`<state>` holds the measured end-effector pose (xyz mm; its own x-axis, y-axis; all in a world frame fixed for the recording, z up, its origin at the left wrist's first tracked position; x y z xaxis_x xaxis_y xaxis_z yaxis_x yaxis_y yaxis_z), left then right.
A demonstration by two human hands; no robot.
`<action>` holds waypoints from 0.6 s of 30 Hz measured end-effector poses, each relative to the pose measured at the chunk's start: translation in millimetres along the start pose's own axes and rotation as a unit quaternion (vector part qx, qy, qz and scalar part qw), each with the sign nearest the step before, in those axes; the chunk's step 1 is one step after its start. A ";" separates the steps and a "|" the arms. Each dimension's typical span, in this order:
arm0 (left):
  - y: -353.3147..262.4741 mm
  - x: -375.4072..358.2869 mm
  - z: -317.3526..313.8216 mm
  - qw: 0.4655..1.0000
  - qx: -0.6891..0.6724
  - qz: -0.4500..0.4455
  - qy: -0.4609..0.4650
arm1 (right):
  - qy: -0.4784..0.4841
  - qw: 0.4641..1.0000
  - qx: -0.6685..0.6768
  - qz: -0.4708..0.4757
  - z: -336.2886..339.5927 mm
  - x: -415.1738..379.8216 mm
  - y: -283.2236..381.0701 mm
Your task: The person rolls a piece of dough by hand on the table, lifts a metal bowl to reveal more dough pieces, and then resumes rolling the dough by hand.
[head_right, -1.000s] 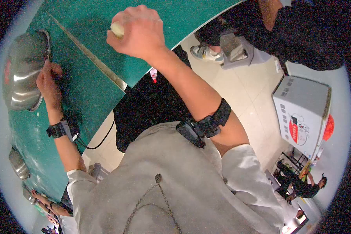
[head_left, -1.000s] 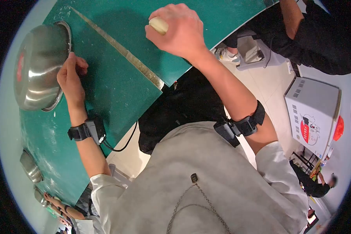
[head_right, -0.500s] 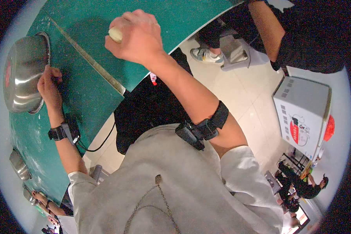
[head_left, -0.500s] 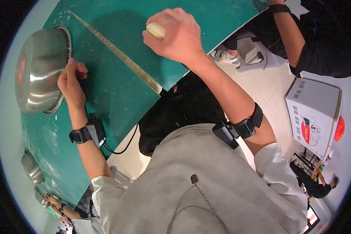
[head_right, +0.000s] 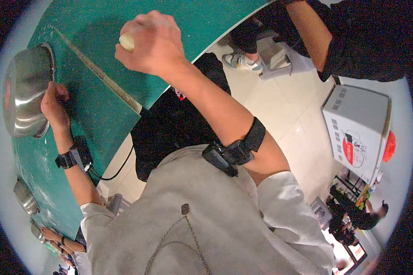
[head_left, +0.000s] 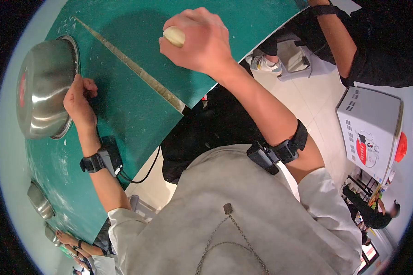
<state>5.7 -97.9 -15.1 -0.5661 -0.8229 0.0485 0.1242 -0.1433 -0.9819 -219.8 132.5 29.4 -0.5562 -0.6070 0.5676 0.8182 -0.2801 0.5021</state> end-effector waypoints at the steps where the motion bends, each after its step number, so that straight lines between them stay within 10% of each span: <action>1: -2.1 -0.9 -1.0 1.000 0.004 0.001 0.002 | 0.001 1.000 0.000 0.003 0.2 0.0 0.5; 18: -2.3 -3.2 -0.9 1.000 -0.005 -0.006 0.010 | 0.013 1.000 -0.009 0.007 -4.0 0.4 -0.1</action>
<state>6.5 -94.4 -13.1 -0.5833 -0.8102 0.0577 0.1093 -0.1487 -0.9828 -219.5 129.3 27.0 -0.5402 -0.6298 0.5582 0.8291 -0.2844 0.4814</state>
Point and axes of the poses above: each hand's wrist, its own x-axis towards the middle knuckle, its own z-axis out of the back of the hand, y = z × x, the point moved 8 cm from there along x, towards the middle knuckle
